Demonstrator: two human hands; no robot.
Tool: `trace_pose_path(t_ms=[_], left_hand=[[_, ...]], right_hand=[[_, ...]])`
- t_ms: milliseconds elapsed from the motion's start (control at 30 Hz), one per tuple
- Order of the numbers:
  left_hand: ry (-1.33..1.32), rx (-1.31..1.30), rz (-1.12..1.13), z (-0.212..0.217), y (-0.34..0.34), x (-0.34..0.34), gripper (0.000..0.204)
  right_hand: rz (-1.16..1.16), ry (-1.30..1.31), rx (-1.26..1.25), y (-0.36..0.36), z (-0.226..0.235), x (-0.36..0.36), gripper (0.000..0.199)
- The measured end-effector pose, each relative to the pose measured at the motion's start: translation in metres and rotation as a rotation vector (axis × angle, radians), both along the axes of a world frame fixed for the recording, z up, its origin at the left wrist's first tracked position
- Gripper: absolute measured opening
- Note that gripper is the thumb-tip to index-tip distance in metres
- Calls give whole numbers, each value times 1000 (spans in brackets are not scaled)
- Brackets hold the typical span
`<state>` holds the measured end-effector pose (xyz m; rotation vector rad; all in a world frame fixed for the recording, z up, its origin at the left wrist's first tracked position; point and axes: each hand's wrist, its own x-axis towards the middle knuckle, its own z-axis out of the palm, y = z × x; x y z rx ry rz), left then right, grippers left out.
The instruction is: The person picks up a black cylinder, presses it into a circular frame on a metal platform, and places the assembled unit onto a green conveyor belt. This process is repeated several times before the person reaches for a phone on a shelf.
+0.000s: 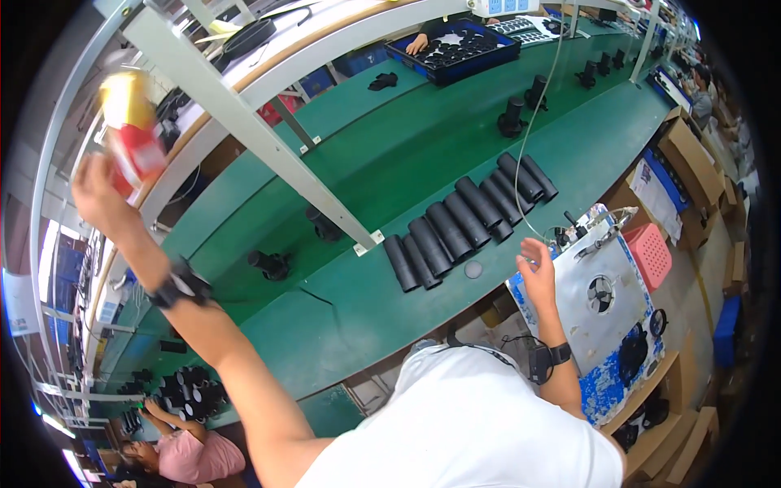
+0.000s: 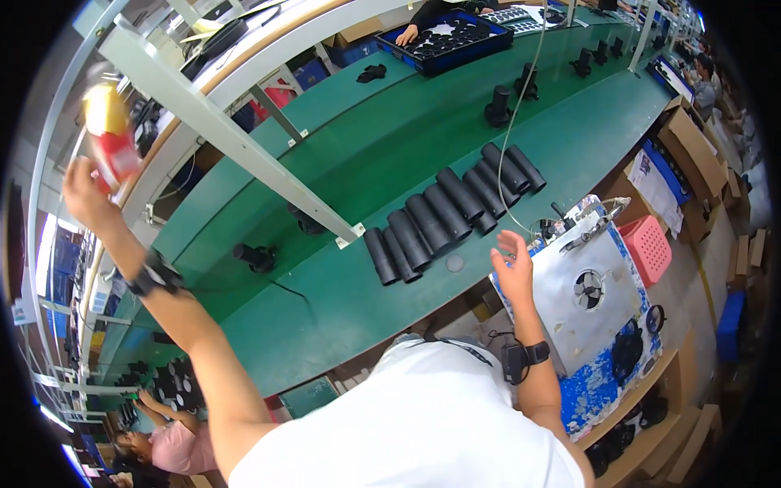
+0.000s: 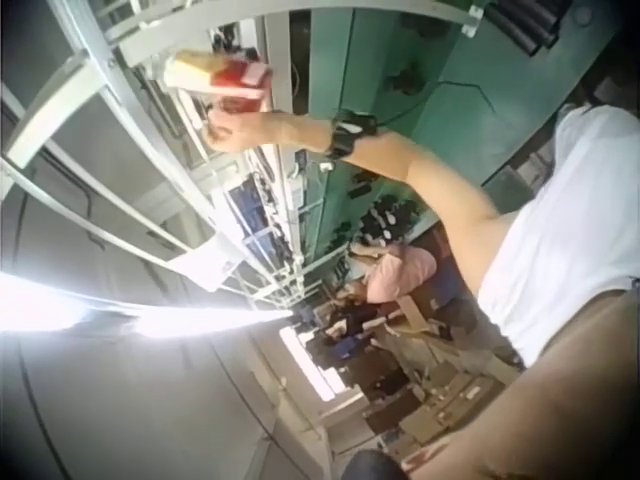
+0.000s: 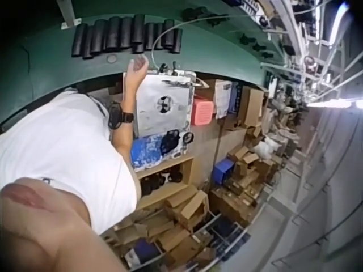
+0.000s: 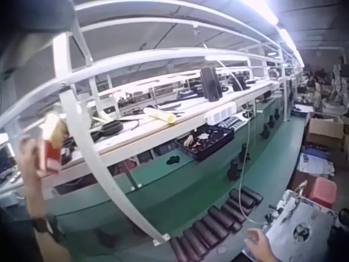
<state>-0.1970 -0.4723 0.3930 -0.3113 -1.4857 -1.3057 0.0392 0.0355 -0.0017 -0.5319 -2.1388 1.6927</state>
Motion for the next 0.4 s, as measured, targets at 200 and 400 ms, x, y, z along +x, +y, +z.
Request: trace_pose_path(t_ms=[200, 400], left_hand=[[283, -588, 653, -110, 120, 2, 34], [5, -275, 339, -250, 163, 83, 20]], right_hand=[[540, 66, -944, -140, 78, -80, 61], [712, -219, -1412, -215, 8, -127, 87]])
